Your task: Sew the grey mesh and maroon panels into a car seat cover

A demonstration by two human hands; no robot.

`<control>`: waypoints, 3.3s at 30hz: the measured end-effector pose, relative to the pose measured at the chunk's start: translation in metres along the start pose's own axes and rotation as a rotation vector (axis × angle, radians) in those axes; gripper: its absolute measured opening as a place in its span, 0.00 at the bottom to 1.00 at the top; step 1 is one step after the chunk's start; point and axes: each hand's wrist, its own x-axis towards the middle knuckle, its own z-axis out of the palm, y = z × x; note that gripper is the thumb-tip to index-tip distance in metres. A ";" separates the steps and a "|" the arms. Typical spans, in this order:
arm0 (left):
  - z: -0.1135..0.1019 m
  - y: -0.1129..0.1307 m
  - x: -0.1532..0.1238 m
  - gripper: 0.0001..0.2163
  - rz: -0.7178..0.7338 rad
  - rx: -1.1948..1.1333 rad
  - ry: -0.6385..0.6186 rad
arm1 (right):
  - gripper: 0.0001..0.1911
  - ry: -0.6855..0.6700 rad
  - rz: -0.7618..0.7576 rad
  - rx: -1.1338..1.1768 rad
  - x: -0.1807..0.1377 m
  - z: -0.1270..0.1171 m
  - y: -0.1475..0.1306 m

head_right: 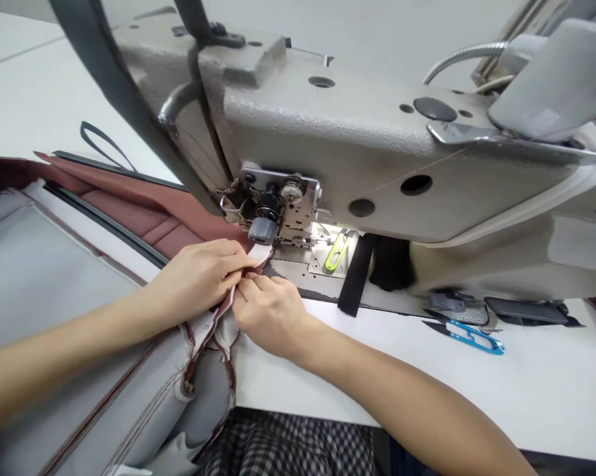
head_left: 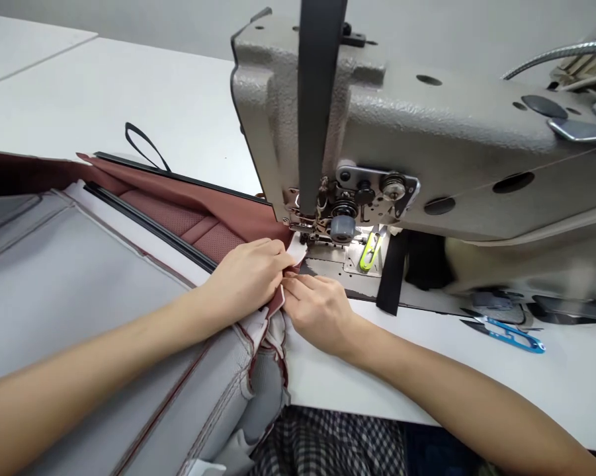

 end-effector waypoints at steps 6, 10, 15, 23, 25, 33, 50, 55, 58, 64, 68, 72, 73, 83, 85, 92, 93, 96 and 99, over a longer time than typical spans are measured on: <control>0.011 -0.001 0.007 0.11 0.072 0.111 0.061 | 0.14 -0.149 -0.009 0.007 0.003 -0.002 0.008; 0.009 -0.003 0.021 0.11 0.058 0.162 0.066 | 0.16 -0.093 -0.001 0.014 0.003 0.002 0.022; 0.007 -0.011 0.027 0.14 0.036 -0.046 0.105 | 0.16 -0.051 0.008 0.100 0.002 0.004 0.031; -0.021 -0.020 0.024 0.06 -0.077 -0.136 -0.078 | 0.12 -0.249 -0.055 -0.070 0.031 -0.002 0.056; -0.021 -0.019 0.023 0.06 -0.119 -0.188 -0.088 | 0.14 -0.277 -0.178 -0.100 0.038 0.000 0.063; -0.003 -0.015 0.015 0.15 -0.150 -0.276 0.051 | 0.12 -0.148 -0.145 -0.152 0.007 -0.010 0.030; 0.010 -0.005 0.017 0.13 -0.003 -0.213 -0.014 | 0.11 -0.080 0.148 0.066 0.000 -0.001 0.011; 0.008 0.002 0.023 0.09 -0.029 -0.098 -0.023 | 0.13 -0.091 0.188 0.076 0.001 -0.001 0.019; 0.005 0.001 0.026 0.10 -0.045 -0.085 -0.053 | 0.12 -0.097 0.197 0.084 0.002 -0.001 0.021; -0.008 0.000 0.023 0.15 0.051 -0.069 0.026 | 0.12 -0.250 0.301 0.116 0.004 -0.006 0.029; -0.019 0.027 -0.007 0.14 0.379 -0.025 0.235 | 0.10 -0.339 0.355 0.259 0.006 -0.014 0.032; -0.016 0.056 -0.040 0.15 0.667 0.067 0.057 | 0.10 -0.370 0.409 0.387 0.009 -0.020 0.032; -0.015 0.058 -0.045 0.16 0.656 0.094 0.009 | 0.11 -0.379 0.403 0.401 0.009 -0.021 0.032; -0.047 0.010 -0.038 0.21 0.283 -0.087 -0.245 | 0.06 -0.419 0.396 0.520 0.005 -0.029 0.011; -0.038 0.008 -0.034 0.18 0.031 -0.108 -0.285 | 0.06 -0.389 0.376 0.437 -0.001 -0.025 0.006; -0.007 0.015 -0.033 0.15 0.039 0.090 -0.100 | 0.07 -0.232 0.366 0.362 -0.009 -0.012 0.002; -0.007 0.015 -0.033 0.13 0.104 0.125 -0.057 | 0.07 -0.218 0.353 0.356 -0.009 -0.011 0.002; -0.009 0.009 -0.034 0.11 0.228 0.195 0.059 | 0.07 -0.200 0.325 0.347 -0.010 -0.009 0.003; -0.006 -0.002 -0.033 0.11 0.301 0.146 0.131 | 0.07 -0.195 0.319 0.357 -0.011 -0.009 0.005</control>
